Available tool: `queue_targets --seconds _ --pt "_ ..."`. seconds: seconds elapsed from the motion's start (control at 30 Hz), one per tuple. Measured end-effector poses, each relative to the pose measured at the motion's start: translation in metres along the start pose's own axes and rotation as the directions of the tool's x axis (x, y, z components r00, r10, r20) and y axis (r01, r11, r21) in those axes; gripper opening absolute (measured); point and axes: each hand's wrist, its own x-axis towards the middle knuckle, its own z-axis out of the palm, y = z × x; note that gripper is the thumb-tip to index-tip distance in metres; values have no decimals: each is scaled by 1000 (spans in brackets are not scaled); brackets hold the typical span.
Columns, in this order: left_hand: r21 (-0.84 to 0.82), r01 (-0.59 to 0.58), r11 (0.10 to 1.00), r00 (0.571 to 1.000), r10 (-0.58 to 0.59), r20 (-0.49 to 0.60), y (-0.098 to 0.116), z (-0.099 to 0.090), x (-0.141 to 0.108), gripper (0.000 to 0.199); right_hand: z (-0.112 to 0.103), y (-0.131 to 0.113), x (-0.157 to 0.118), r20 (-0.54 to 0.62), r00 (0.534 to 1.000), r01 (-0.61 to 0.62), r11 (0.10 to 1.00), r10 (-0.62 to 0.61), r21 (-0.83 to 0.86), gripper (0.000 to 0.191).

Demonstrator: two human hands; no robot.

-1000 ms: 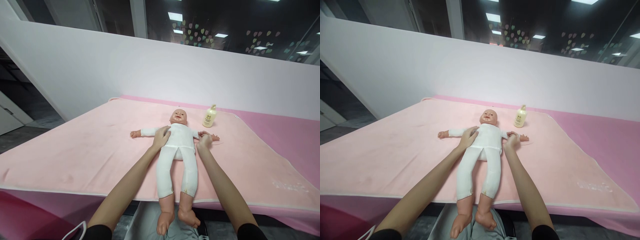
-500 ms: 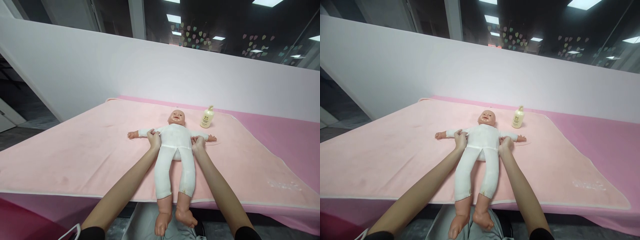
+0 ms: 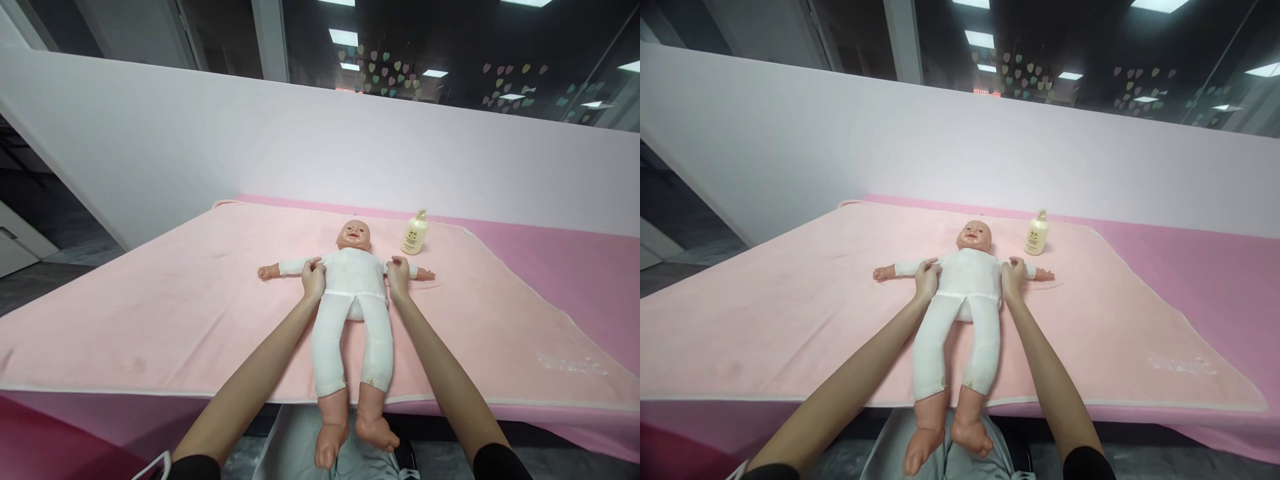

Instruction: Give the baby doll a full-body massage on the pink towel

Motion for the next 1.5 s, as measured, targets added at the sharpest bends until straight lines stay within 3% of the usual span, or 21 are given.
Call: queue_targets --seconds 0.07,0.17,0.27,0.37,0.47,0.6,0.77,0.97,1.03,1.13,1.23,1.33,1.37,1.43,1.47,1.5 --pt "24 -23 999 1000 23 -1 -2 0 1 27 4 -10 3 25 991 131 977 -129 -167 28" --pt "48 -33 998 999 34 -5 -6 1 2 26 21 -21 11 191 970 193 953 -149 -232 52" --pt "72 -53 996 999 53 5 -9 0 4 26 47 -24 22 308 945 178 961 -107 -212 86" --pt "106 -83 991 996 80 33 -13 -1 5 25 68 -23 33 343 938 112 978 -46 -175 99" --pt "183 -205 962 976 185 118 -16 0 5 22 73 -25 42 408 911 81 996 -57 -44 94" --pt "232 -352 907 923 294 248 -17 2 6 25 63 -33 48 491 870 9 997 -46 78 85" --pt "234 -364 901 916 301 267 -17 4 6 25 54 -35 49 530 848 -87 987 3 133 89" --pt "252 -359 899 922 299 247 -18 4 6 23 58 -29 46 510 857 -195 964 78 180 95" --pt "255 -355 899 923 293 250 -17 3 5 23 56 -30 49 518 848 -233 956 111 176 85" --pt "258 -344 903 926 280 254 -17 2 6 24 42 -40 61 495 842 -368 899 214 237 54" --pt "256 -333 908 928 267 260 -18 2 7 24 15 -66 76 445 880 -420 710 166 565 40" --pt "244 -340 908 926 277 257 -21 2 9 24 -22 -102 80 446 890 -393 340 -90 854 35" --pt "239 -346 907 924 284 257 -21 2 10 24 -36 -114 78 439 887 -421 142 -143 896 31" --pt "235 -347 908 923 286 259 -23 2 11 24 -64 -135 70 438 874 -485 -397 -209 779 25" --pt "238 -342 909 924 280 260 -23 2 12 24 -78 -143 65 432 868 -476 -657 -244 584 25" --pt "241 -335 911 927 272 259 -23 2 13 23 -92 -150 60 413 866 -429 -841 -281 328 28"
